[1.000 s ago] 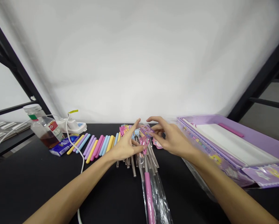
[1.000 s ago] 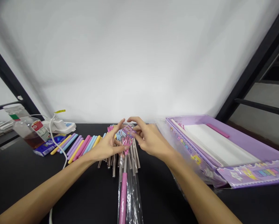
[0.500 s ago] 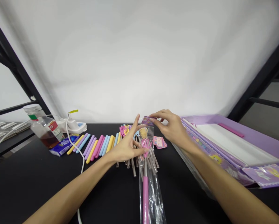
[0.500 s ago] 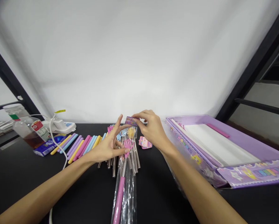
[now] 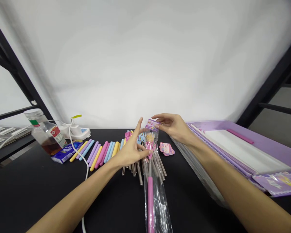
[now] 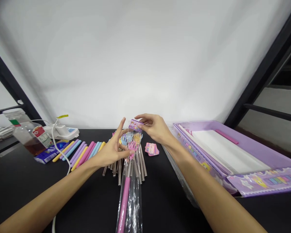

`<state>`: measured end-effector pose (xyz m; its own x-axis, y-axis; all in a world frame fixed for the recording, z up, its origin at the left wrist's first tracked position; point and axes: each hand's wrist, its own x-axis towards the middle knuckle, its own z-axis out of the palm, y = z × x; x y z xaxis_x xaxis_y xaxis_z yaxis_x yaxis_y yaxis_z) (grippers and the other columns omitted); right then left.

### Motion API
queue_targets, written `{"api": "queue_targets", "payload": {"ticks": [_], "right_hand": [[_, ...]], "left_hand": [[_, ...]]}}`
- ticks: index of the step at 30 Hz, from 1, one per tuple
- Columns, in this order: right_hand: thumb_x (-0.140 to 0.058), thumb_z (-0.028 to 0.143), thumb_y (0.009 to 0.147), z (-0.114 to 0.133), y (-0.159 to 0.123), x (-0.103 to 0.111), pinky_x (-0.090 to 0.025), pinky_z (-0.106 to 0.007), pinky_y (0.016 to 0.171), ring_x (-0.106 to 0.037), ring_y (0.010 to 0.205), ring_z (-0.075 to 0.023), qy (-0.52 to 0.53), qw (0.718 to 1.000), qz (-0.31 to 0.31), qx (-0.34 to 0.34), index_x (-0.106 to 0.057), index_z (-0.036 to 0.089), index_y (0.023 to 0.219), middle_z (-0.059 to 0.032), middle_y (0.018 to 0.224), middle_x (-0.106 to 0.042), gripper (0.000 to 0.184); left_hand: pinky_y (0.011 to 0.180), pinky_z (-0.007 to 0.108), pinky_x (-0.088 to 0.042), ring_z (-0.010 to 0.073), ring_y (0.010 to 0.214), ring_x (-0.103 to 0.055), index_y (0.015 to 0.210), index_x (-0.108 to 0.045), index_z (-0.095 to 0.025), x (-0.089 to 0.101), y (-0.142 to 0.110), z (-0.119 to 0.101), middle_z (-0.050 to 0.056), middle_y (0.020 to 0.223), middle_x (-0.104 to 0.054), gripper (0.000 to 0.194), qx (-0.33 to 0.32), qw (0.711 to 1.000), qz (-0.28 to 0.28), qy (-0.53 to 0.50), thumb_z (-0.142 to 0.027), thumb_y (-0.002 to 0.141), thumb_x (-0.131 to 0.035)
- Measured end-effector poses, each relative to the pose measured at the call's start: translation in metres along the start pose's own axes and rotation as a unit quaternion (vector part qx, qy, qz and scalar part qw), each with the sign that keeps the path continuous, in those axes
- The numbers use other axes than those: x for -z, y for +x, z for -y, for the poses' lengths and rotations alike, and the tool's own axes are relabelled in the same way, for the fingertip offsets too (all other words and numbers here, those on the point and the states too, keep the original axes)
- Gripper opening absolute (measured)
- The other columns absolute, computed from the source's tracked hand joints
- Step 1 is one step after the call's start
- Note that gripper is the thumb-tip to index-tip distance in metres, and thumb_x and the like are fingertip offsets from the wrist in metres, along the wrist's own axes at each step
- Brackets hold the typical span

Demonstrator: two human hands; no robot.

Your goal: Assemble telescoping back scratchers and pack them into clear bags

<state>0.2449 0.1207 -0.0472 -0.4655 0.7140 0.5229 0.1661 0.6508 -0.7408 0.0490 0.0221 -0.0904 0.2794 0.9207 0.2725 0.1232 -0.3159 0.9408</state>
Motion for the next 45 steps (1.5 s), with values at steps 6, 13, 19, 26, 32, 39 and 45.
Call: {"api": "queue_targets", "payload": {"ticks": [6,13,19,26,32,39,45], "right_hand": [[-0.073,0.033,0.08,0.0,0.001,-0.003,-0.055,-0.038,0.083,-0.068,0.092,-0.0227,-0.005,0.999,0.009,0.036,-0.072,0.018,0.1,-0.0078,0.098,-0.073,0.025],[-0.068,0.038,0.087,0.006,0.0,0.003,-0.053,-0.043,0.089,-0.069,0.098,-0.0262,-0.079,0.994,0.035,0.072,-0.077,0.02,0.102,-0.0085,0.103,-0.075,0.025],[-0.082,0.037,0.073,-0.001,-0.007,-0.005,-0.056,-0.038,0.082,-0.068,0.086,-0.0221,0.025,0.999,-0.02,0.034,-0.073,0.018,0.106,-0.0074,0.094,-0.073,0.038],[-0.072,0.045,0.082,-0.002,-0.008,-0.001,-0.056,-0.043,0.087,-0.07,0.089,-0.0239,0.037,0.999,-0.012,-0.006,-0.076,0.017,0.091,-0.0092,0.093,-0.076,0.03],[-0.084,0.043,0.069,-0.002,-0.008,-0.002,-0.058,-0.039,0.081,-0.071,0.082,-0.0222,0.103,0.992,-0.067,-0.037,-0.075,0.016,0.087,-0.0082,0.087,-0.076,0.034],[-0.079,0.046,0.074,0.005,-0.01,-0.004,-0.058,-0.034,0.068,-0.069,0.075,-0.0197,0.081,0.995,-0.056,-0.027,-0.071,0.015,0.086,-0.0079,0.084,-0.074,0.033],[-0.083,0.05,0.068,0.004,-0.011,-0.005,-0.058,-0.037,0.072,-0.069,0.077,-0.0208,0.125,0.989,-0.065,-0.052,-0.07,0.015,0.084,-0.0081,0.084,-0.073,0.041]], "left_hand": [[0.051,0.021,-0.052,0.0114,0.063,-0.069,0.148,0.008,-0.058,-0.001,0.001,0.001,0.017,0.158,-0.024,0.115,-0.009,1.0,-0.011,-0.005,-0.027,0.079,-0.079],[0.046,0.019,-0.049,0.0115,0.062,-0.068,0.151,-0.002,-0.054,-0.002,-0.002,-0.002,0.018,0.161,-0.014,0.11,-0.014,0.999,-0.005,-0.028,-0.029,0.078,-0.079],[0.046,0.02,-0.049,0.009,0.06,-0.065,0.15,-0.004,-0.056,-0.004,-0.001,-0.002,0.016,0.161,-0.017,0.11,-0.026,0.999,-0.016,-0.02,-0.03,0.077,-0.081],[0.055,0.026,-0.056,0.0075,0.06,-0.065,0.149,-0.005,-0.059,-0.005,-0.001,-0.005,0.015,0.161,-0.018,0.113,-0.023,0.999,-0.032,0.001,-0.028,0.074,-0.083],[0.058,0.029,-0.059,0.0095,0.062,-0.066,0.149,-0.001,-0.059,-0.006,0.0,-0.005,0.015,0.16,-0.019,0.116,-0.017,0.999,-0.023,-0.017,-0.025,0.074,-0.083],[0.058,0.028,-0.058,0.0066,0.061,-0.063,0.149,-0.001,-0.057,-0.007,-0.002,-0.004,0.018,0.157,-0.023,0.118,0.0,1.0,-0.019,-0.009,-0.027,0.073,-0.085],[0.058,0.029,-0.057,0.0076,0.06,-0.064,0.149,-0.004,-0.058,-0.007,-0.002,-0.008,0.016,0.156,-0.026,0.115,-0.005,1.0,-0.021,-0.017,-0.026,0.074,-0.084]]}}
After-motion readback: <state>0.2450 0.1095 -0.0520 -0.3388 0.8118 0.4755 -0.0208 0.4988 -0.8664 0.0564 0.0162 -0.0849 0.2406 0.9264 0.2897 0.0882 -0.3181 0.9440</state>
